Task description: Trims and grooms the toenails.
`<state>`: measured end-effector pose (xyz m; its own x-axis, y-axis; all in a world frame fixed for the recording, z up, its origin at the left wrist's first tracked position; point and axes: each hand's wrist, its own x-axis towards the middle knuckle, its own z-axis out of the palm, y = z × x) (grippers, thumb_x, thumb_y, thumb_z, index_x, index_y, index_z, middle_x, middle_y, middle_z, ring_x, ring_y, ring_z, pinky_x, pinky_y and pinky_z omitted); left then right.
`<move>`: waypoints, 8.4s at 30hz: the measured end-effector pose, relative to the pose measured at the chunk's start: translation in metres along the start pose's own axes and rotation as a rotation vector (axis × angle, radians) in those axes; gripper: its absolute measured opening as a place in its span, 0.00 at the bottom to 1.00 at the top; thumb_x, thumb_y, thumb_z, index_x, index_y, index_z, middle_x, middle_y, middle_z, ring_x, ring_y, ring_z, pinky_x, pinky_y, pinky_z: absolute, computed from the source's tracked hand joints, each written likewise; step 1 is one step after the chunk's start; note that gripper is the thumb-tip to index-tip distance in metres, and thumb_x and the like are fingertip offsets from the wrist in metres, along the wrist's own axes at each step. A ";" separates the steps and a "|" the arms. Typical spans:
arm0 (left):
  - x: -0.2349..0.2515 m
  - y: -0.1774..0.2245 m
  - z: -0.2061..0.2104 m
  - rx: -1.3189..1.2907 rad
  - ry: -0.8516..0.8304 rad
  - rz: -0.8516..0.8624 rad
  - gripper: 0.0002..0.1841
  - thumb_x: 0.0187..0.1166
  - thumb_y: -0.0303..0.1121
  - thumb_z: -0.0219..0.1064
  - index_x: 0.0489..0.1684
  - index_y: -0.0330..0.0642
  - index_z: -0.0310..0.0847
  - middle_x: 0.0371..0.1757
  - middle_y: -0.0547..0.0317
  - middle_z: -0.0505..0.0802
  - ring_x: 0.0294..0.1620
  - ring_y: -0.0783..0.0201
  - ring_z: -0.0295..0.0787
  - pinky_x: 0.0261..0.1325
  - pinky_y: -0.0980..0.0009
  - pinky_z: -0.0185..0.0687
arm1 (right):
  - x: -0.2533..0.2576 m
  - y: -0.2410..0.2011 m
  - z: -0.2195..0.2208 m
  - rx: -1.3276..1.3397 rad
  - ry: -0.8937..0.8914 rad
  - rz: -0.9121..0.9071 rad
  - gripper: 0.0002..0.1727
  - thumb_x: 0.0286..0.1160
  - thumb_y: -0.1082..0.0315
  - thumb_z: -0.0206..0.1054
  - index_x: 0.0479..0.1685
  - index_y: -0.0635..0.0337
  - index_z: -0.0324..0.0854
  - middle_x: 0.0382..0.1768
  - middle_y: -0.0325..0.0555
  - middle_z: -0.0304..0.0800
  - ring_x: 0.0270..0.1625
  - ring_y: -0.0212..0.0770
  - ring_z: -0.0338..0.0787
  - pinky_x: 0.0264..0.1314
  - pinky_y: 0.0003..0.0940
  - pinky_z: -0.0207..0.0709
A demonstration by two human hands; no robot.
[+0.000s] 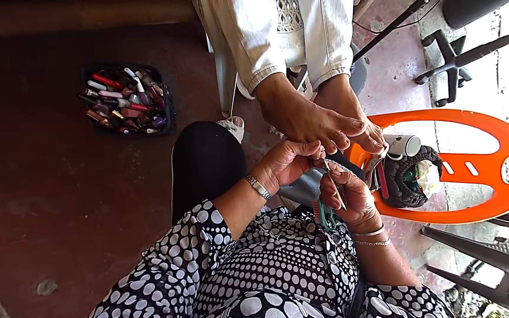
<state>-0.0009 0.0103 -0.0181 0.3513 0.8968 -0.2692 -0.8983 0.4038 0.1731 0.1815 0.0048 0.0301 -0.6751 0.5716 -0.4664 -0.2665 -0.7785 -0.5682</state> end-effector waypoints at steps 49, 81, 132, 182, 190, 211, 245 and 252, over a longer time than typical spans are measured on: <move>0.000 0.001 0.003 -0.019 0.020 -0.004 0.13 0.75 0.17 0.56 0.26 0.43 0.84 0.26 0.59 0.90 0.32 0.67 0.90 0.47 0.70 0.89 | -0.005 -0.014 0.013 -0.479 0.197 -0.111 0.19 0.84 0.71 0.50 0.59 0.63 0.87 0.23 0.37 0.90 0.20 0.26 0.85 0.25 0.19 0.82; -0.001 0.004 0.002 0.017 0.110 -0.061 0.10 0.78 0.17 0.59 0.36 0.42 0.83 0.33 0.55 0.93 0.35 0.66 0.92 0.48 0.71 0.90 | 0.008 -0.056 0.018 -1.156 0.079 -0.195 0.07 0.79 0.77 0.65 0.42 0.66 0.90 0.22 0.32 0.88 0.18 0.18 0.79 0.21 0.13 0.75; -0.034 0.009 0.010 0.018 0.154 -0.055 0.09 0.84 0.20 0.54 0.46 0.39 0.80 0.37 0.55 0.94 0.35 0.66 0.95 0.46 0.71 0.92 | 0.061 -0.141 0.116 -1.638 -0.107 0.650 0.14 0.86 0.76 0.60 0.59 0.62 0.90 0.29 0.39 0.94 0.17 0.22 0.79 0.20 0.16 0.71; -0.024 0.012 0.004 0.084 0.069 -0.054 0.09 0.84 0.16 0.54 0.45 0.39 0.78 0.36 0.57 0.93 0.38 0.67 0.94 0.52 0.71 0.91 | 0.071 -0.139 0.121 -1.800 -0.141 0.729 0.13 0.87 0.69 0.63 0.59 0.58 0.92 0.20 0.38 0.87 0.16 0.25 0.78 0.21 0.20 0.72; -0.021 0.010 0.003 0.107 0.066 -0.023 0.09 0.83 0.15 0.56 0.48 0.38 0.78 0.39 0.56 0.92 0.39 0.67 0.92 0.52 0.71 0.90 | 0.059 -0.130 0.128 -1.703 -0.170 0.378 0.10 0.84 0.69 0.65 0.37 0.58 0.90 0.21 0.35 0.88 0.20 0.24 0.84 0.24 0.19 0.79; -0.018 0.008 0.003 0.165 0.099 0.016 0.10 0.77 0.13 0.60 0.43 0.39 0.80 0.37 0.57 0.92 0.35 0.69 0.89 0.46 0.75 0.88 | -0.013 -0.047 0.036 -1.691 0.068 0.228 0.11 0.83 0.67 0.64 0.47 0.66 0.88 0.28 0.44 0.88 0.27 0.35 0.85 0.35 0.35 0.81; -0.017 0.008 0.006 0.281 0.122 0.056 0.12 0.73 0.10 0.62 0.43 0.38 0.78 0.37 0.59 0.93 0.36 0.68 0.92 0.48 0.73 0.90 | -0.012 -0.016 0.058 -1.078 0.452 -0.237 0.18 0.84 0.78 0.57 0.68 0.68 0.82 0.30 0.37 0.93 0.20 0.23 0.83 0.21 0.16 0.77; -0.016 0.006 0.006 0.291 0.128 0.087 0.11 0.72 0.10 0.63 0.40 0.38 0.79 0.35 0.59 0.93 0.35 0.68 0.92 0.47 0.72 0.91 | -0.010 -0.015 0.053 -1.008 0.450 -0.246 0.18 0.82 0.80 0.59 0.67 0.69 0.83 0.31 0.40 0.94 0.21 0.25 0.86 0.23 0.17 0.80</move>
<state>-0.0103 -0.0005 -0.0074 0.2241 0.9076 -0.3549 -0.8038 0.3781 0.4593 0.1556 -0.0030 0.0797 -0.3173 0.8806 -0.3520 0.4558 -0.1839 -0.8709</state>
